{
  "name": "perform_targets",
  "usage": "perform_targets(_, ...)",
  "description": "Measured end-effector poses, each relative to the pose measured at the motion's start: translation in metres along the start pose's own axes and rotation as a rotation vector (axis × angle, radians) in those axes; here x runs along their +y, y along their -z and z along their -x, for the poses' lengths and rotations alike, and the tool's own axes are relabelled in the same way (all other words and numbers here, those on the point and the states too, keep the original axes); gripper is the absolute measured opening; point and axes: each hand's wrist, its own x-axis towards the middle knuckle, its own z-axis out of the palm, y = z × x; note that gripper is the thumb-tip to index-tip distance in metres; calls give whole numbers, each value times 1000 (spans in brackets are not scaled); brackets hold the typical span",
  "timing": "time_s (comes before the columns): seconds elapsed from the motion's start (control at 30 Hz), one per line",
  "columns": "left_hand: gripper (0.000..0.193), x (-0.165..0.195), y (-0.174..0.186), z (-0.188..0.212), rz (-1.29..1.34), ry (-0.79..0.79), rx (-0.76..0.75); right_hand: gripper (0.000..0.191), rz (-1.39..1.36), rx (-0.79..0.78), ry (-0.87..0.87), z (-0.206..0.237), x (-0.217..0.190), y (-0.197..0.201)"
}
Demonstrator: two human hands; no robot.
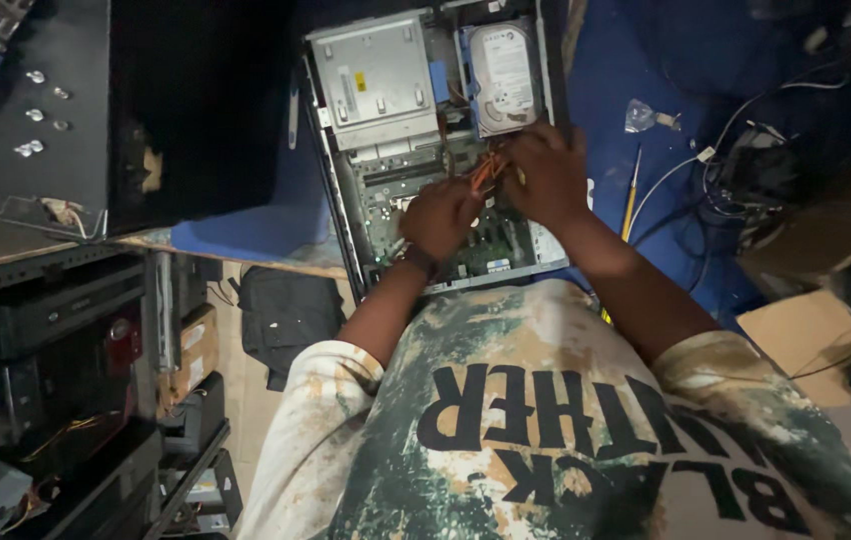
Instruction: The person opens a desktop computer case and removes internal components. They disconnect cables, unscrew and remove the power supply, then remove the hard drive and other parts from the case.
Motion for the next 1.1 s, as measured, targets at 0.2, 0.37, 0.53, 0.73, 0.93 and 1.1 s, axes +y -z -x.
perform_targets(0.2,33,5,7,12,-30,37,-61,32,-54,16,22,4,1,3)
perform_targets(0.37,44,13,24,7,1,-21,-3,44,-456,73,-22,20,35,1)
perform_targets(0.53,47,27,25,32,-366,-328,257,28,-1105,165,-461,84,55,-7)
perform_targets(0.73,46,51,-28,65,-213,-565,2,29,-946,372,-494,199,23,-17)
perform_targets(0.93,88,82,-78,25,-387,-421,-94,26,-883,282,-517,267,30,1)
perform_targets(1.1,109,139,-75,4,-622,-18,-464,29,-938,6,-625,312,42,27)
